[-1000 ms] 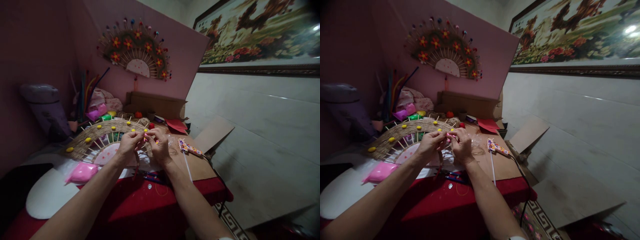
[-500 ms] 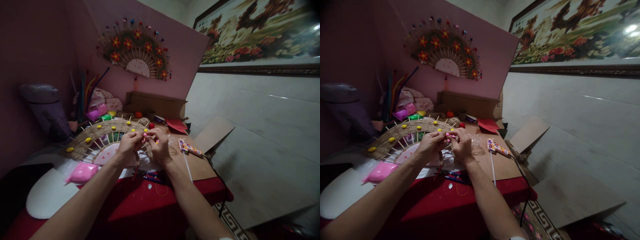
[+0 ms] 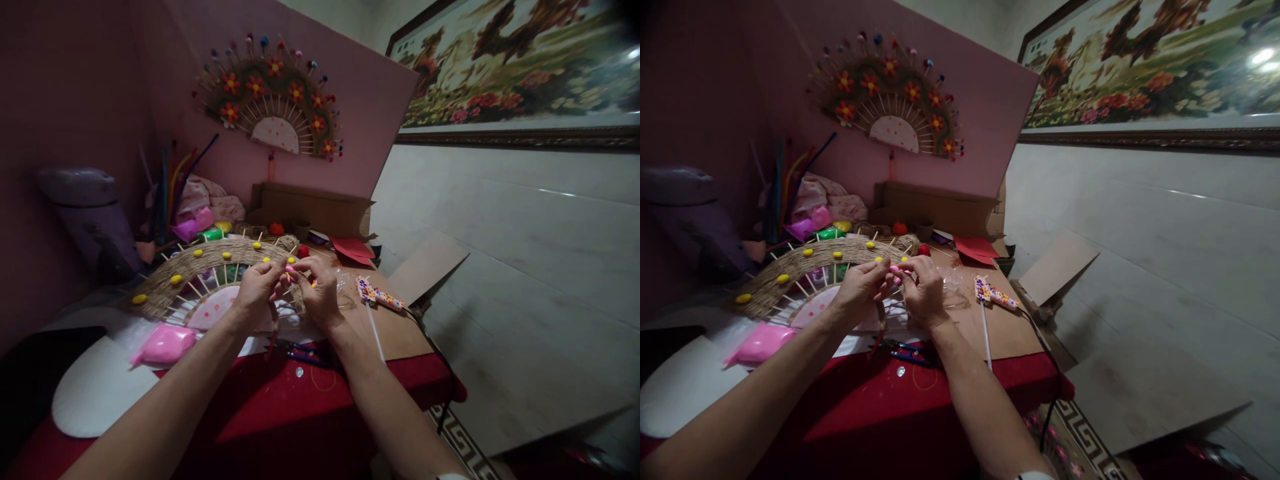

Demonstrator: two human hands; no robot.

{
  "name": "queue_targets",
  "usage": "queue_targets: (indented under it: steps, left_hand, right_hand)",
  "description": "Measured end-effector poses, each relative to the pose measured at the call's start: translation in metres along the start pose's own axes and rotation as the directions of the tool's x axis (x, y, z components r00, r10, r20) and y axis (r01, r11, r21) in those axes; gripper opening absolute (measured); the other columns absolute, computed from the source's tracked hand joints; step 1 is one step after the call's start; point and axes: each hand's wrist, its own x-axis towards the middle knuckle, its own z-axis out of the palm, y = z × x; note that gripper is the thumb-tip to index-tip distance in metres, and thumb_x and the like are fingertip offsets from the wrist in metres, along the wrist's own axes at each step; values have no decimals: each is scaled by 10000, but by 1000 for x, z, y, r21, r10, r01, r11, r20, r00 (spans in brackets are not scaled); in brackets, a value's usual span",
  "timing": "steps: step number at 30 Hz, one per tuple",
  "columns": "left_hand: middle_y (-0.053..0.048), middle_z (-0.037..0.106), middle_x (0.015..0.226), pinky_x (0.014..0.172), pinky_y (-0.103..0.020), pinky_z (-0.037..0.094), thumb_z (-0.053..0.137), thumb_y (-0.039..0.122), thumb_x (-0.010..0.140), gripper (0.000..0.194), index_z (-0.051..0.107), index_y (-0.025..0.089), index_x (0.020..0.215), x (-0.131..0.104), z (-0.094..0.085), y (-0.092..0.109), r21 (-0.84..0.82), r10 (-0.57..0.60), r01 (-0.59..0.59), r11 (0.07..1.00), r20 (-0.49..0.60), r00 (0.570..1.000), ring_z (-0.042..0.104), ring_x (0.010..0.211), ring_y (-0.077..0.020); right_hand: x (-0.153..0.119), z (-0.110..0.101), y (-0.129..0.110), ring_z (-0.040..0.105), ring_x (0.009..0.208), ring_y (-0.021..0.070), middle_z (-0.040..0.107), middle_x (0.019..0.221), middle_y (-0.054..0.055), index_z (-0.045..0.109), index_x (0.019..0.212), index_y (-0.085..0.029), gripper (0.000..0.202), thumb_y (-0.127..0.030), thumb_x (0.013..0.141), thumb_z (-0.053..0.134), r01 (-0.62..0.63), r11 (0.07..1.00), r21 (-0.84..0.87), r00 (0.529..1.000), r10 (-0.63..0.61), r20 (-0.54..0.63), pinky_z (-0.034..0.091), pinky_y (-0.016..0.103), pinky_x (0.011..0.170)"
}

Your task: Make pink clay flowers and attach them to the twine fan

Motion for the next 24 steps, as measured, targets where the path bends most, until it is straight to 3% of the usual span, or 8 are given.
queue_targets:
  steps: [24]
  left_hand:
    - [5, 551, 501, 378, -151, 253, 835, 389, 486, 384, 620, 93, 598, 0, 0, 0, -17, -4, 4, 1000, 23, 1000, 394, 400, -27]
  right_hand:
    - [0, -1, -1, 574, 816, 155, 618, 845, 29, 626, 840, -203, 84, -271, 856, 579, -1, 1000, -13, 1000, 1, -7, 453, 274, 673]
